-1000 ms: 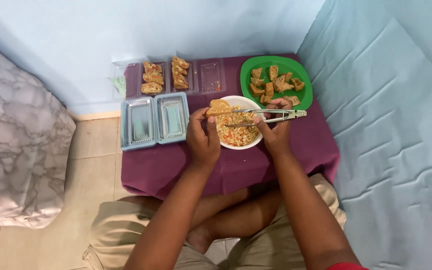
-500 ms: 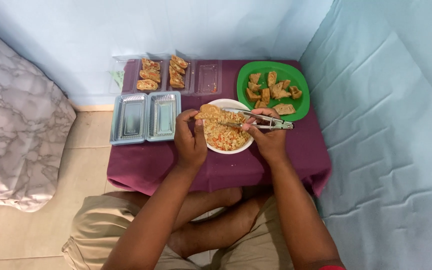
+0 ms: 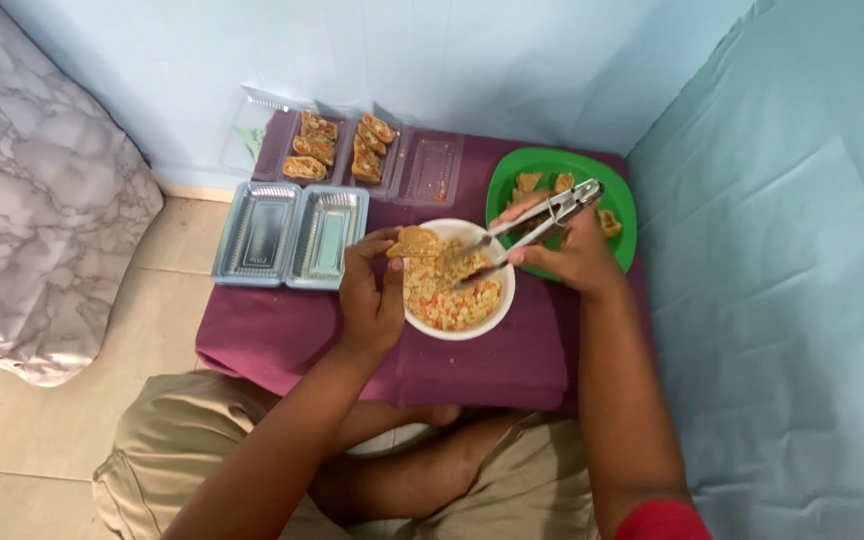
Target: Stuffing fried food pieces with a filling mixture using tongs
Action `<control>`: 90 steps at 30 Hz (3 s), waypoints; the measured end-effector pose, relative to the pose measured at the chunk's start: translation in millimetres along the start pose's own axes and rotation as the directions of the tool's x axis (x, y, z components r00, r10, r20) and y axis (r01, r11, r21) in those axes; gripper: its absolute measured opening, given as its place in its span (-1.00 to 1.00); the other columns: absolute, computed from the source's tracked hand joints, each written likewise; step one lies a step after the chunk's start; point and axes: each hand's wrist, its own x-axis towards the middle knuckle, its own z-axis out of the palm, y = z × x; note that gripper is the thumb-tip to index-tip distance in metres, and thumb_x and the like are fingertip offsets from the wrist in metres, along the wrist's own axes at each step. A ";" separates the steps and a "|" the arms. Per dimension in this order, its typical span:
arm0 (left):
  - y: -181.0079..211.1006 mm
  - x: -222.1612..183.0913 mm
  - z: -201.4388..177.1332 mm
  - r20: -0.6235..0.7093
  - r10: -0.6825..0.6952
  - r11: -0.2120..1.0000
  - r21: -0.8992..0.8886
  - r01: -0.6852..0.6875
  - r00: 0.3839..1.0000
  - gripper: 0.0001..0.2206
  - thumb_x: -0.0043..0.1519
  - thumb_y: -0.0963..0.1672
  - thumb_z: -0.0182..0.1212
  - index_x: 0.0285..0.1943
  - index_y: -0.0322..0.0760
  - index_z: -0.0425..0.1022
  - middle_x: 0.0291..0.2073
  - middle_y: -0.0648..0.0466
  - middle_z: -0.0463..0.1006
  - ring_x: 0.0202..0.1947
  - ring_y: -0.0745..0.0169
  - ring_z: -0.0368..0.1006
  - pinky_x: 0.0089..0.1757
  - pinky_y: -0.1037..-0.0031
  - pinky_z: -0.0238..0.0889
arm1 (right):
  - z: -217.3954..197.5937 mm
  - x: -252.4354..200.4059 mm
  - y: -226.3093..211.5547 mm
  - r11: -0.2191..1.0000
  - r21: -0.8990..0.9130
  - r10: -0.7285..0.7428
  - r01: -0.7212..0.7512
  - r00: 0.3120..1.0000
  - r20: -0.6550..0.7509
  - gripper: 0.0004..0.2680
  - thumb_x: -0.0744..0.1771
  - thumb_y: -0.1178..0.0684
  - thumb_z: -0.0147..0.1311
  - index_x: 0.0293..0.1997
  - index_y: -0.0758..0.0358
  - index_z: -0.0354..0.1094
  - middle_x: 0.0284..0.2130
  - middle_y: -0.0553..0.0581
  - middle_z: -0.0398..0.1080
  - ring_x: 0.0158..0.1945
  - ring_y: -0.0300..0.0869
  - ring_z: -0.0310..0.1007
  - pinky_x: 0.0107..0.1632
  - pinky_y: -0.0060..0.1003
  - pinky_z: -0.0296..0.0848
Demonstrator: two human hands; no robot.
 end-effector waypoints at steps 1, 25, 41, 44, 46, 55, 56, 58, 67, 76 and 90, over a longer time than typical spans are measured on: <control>0.7 2.0 0.2 -0.008 0.002 1.000 0.002 -0.002 1.000 -0.84 0.45 -0.15 -0.04 0.05 -0.41 0.25 0.06 -0.21 0.46 0.13 -0.20 0.48 0.13 0.12 0.30 | 1.4 1.1 7.8 1.000 0.000 -0.003 0.003 1.000 0.008 -0.65 0.17 0.11 0.49 -0.03 0.37 0.51 -0.23 0.15 0.58 -0.22 -0.33 0.57 -0.17 -0.50 0.53; -21.1 -11.7 -1.5 -0.002 -0.027 0.997 -0.066 0.027 1.000 -0.80 0.47 -0.11 -0.11 0.12 -0.38 0.24 -0.13 -0.21 0.55 -0.11 -0.08 0.57 -0.02 0.18 0.39 | 78.3 -36.8 18.7 0.855 -0.519 -0.137 0.028 0.975 -0.173 -0.69 0.20 -0.12 0.51 -0.09 0.13 0.55 -0.16 0.01 0.60 -0.03 -0.01 0.60 0.09 -0.14 0.49; -9.1 -11.8 -3.1 -0.025 -0.020 1.000 -0.002 0.020 0.999 -0.77 0.47 -0.07 -0.07 0.08 -0.35 0.29 -0.25 -0.20 0.56 -0.17 -0.23 0.57 -0.08 0.15 0.40 | 67.0 -58.9 85.5 0.987 0.001 -0.148 0.161 0.909 -0.389 -0.72 0.27 0.05 0.39 -0.03 0.43 0.50 -0.23 0.23 0.54 -0.09 -0.16 0.51 0.09 -0.24 0.43; -9.8 -7.7 -2.6 -0.027 -0.003 1.000 0.006 0.003 1.000 -0.78 0.47 -0.07 -0.06 0.07 -0.36 0.29 -0.26 -0.21 0.55 -0.18 -0.25 0.57 -0.10 0.13 0.40 | 65.9 -52.6 88.4 0.983 -0.003 -0.167 0.181 0.900 -0.402 -0.72 0.26 0.07 0.39 -0.04 0.44 0.50 -0.24 0.25 0.53 -0.08 -0.13 0.52 0.09 -0.22 0.43; -8.8 -7.9 -2.7 -0.033 -0.001 1.000 0.002 0.001 0.999 -0.78 0.47 -0.08 -0.06 0.07 -0.36 0.29 -0.27 -0.21 0.54 -0.20 -0.25 0.57 -0.11 0.11 0.40 | 66.5 -52.2 91.7 0.981 -0.013 -0.181 0.192 0.894 -0.410 -0.72 0.26 0.08 0.40 -0.04 0.44 0.50 -0.24 0.26 0.53 -0.08 -0.12 0.52 0.09 -0.22 0.43; -14.5 -6.6 0.0 -0.014 -0.041 0.999 -0.011 0.041 0.999 -0.78 0.46 -0.08 -0.06 0.09 -0.37 0.28 -0.26 -0.21 0.56 -0.18 -0.22 0.58 -0.08 0.11 0.41 | 72.5 -52.7 82.3 0.983 -0.042 -0.179 0.179 0.877 -0.447 -0.68 0.25 0.02 0.43 -0.05 0.44 0.49 -0.28 0.23 0.53 -0.14 -0.18 0.51 0.05 -0.28 0.44; -14.9 -7.3 -0.2 -0.016 -0.042 0.999 -0.008 0.042 0.999 -0.78 0.46 -0.09 -0.06 0.08 -0.37 0.29 -0.27 -0.20 0.55 -0.19 -0.20 0.58 -0.09 0.13 0.41 | 73.7 -52.1 82.5 0.981 -0.051 -0.189 0.187 0.874 -0.448 -0.70 0.25 0.03 0.42 -0.06 0.44 0.49 -0.28 0.24 0.52 -0.15 -0.17 0.52 0.04 -0.26 0.45; -13.4 -8.8 -0.5 -0.022 -0.046 0.999 0.000 0.046 0.999 -0.79 0.46 -0.09 -0.06 0.07 -0.36 0.29 -0.27 -0.19 0.55 -0.19 -0.18 0.58 -0.10 0.15 0.40 | 75.4 -52.4 80.9 0.980 -0.054 -0.196 0.192 0.874 -0.445 -0.71 0.26 0.04 0.42 -0.07 0.43 0.50 -0.29 0.25 0.52 -0.17 -0.16 0.52 0.02 -0.25 0.46; -16.3 -9.5 1.4 -0.048 -0.050 0.999 -0.017 0.049 0.998 -0.79 0.45 -0.10 -0.05 0.09 -0.40 0.30 -0.21 -0.20 0.56 -0.14 -0.13 0.57 -0.06 0.17 0.40 | 71.4 -54.3 65.8 0.984 -0.110 -0.175 0.140 0.886 -0.429 -0.69 0.23 0.07 0.45 -0.03 0.41 0.49 -0.25 0.24 0.54 -0.15 -0.19 0.50 -0.02 -0.32 0.44; -6.4 -6.4 -2.3 -0.018 -0.078 0.996 -0.033 0.077 0.997 -0.79 0.44 -0.12 0.00 0.11 -0.42 0.27 0.01 -0.26 0.53 0.04 -0.20 0.54 0.07 0.13 0.37 | 54.6 -70.7 44.4 0.977 -0.186 -0.173 0.107 0.907 -0.383 -0.62 0.17 0.06 0.54 -0.03 0.39 0.49 -0.20 0.26 0.57 -0.11 -0.13 0.58 0.05 -0.32 0.45; -7.5 -1.4 -6.7 -0.015 -0.049 0.993 -0.112 0.047 0.999 -0.88 0.46 -0.18 -0.04 0.06 -0.41 0.22 0.13 -0.24 0.42 0.17 -0.17 0.46 0.11 0.16 0.34 | 49.2 -65.7 -39.3 0.961 -0.276 -0.027 -0.030 0.979 -0.202 -0.62 0.05 0.08 0.61 -0.15 0.25 0.60 -0.31 0.25 0.61 -0.18 -0.01 0.62 0.02 -0.12 0.47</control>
